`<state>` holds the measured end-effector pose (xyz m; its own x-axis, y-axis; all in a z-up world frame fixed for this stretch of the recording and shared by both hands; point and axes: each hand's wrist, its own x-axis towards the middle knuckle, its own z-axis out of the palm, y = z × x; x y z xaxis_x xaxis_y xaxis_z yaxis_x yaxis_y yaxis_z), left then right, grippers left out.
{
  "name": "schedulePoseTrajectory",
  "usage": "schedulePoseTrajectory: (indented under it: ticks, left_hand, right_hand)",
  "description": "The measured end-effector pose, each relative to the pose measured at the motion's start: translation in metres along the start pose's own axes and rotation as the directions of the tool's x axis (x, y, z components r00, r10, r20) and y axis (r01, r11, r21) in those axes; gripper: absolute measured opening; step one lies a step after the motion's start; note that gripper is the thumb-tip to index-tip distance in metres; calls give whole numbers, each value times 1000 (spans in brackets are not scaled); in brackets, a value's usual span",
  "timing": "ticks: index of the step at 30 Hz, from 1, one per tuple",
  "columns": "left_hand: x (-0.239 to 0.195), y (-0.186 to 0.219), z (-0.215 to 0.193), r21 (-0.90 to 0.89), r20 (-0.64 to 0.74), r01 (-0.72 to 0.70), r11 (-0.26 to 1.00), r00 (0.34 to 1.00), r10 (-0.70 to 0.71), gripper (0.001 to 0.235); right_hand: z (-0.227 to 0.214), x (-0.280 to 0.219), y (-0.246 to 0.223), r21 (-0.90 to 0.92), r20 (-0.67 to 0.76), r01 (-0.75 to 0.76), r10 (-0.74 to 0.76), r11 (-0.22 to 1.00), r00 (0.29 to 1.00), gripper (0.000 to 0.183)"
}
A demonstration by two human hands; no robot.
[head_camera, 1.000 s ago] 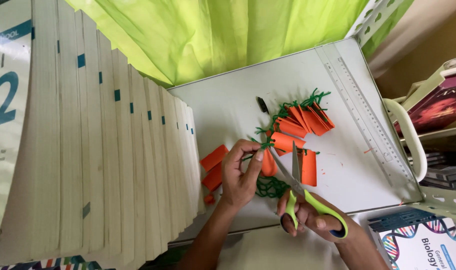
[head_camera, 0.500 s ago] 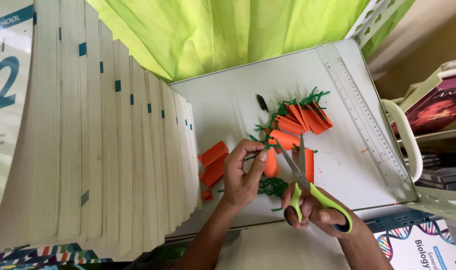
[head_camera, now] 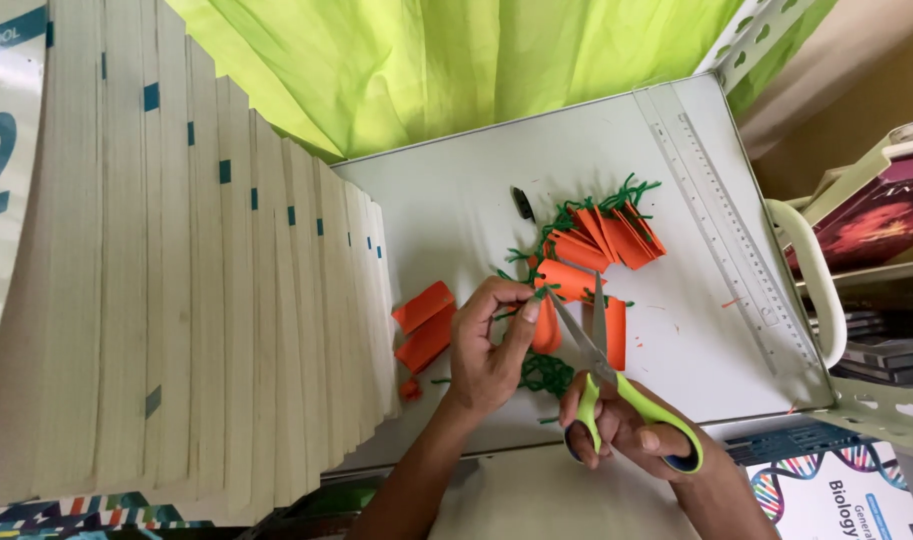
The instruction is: The person assembles small paper crafts resembling carrots by attaching green pipe cleaners to orange folded paper pieces. They use scissors to trim the pipe cleaners and secure them to the paper, repeating the process for multiple items on a white desk.
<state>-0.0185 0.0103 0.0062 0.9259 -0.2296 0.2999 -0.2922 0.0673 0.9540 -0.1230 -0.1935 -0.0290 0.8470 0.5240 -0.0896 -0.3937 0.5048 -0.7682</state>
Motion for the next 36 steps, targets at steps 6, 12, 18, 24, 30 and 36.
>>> schedulePoseTrajectory:
  ticks: [6, 12, 18, 24, 30, 36]
  left_hand:
    - [2, -5, -1, -39, -31, -3, 999, 1000, 2, 12]
    - [4, 0, 0, -41, 16, -51, 998, 999, 52, 11]
    - [2, -5, 0, -74, 14, -10, 997, 1000, 11, 11]
    - [1, -8, -2, -191, 13, 19, 981, 1000, -17, 11]
    - [0, -10, 1, -175, 26, 16, 985, 1000, -11, 10]
    - [-2, -11, 1, -108, 26, 17, 994, 1000, -14, 9]
  right_hand:
    - [10, 2, -13, 37, -13, -51, 52, 998, 999, 90]
    - [-1, -3, -4, 73, 32, -31, 29, 997, 999, 88]
    - [2, -2, -8, 49, 24, -40, 39, 998, 999, 89]
    - [-9, -6, 7, 75, 80, -64, 58, 995, 995, 89]
    - [-6, -2, 2, 74, 60, -47, 43, 996, 997, 89]
    - [-10, -4, 4, 101, 59, -41, 35, 994, 998, 90]
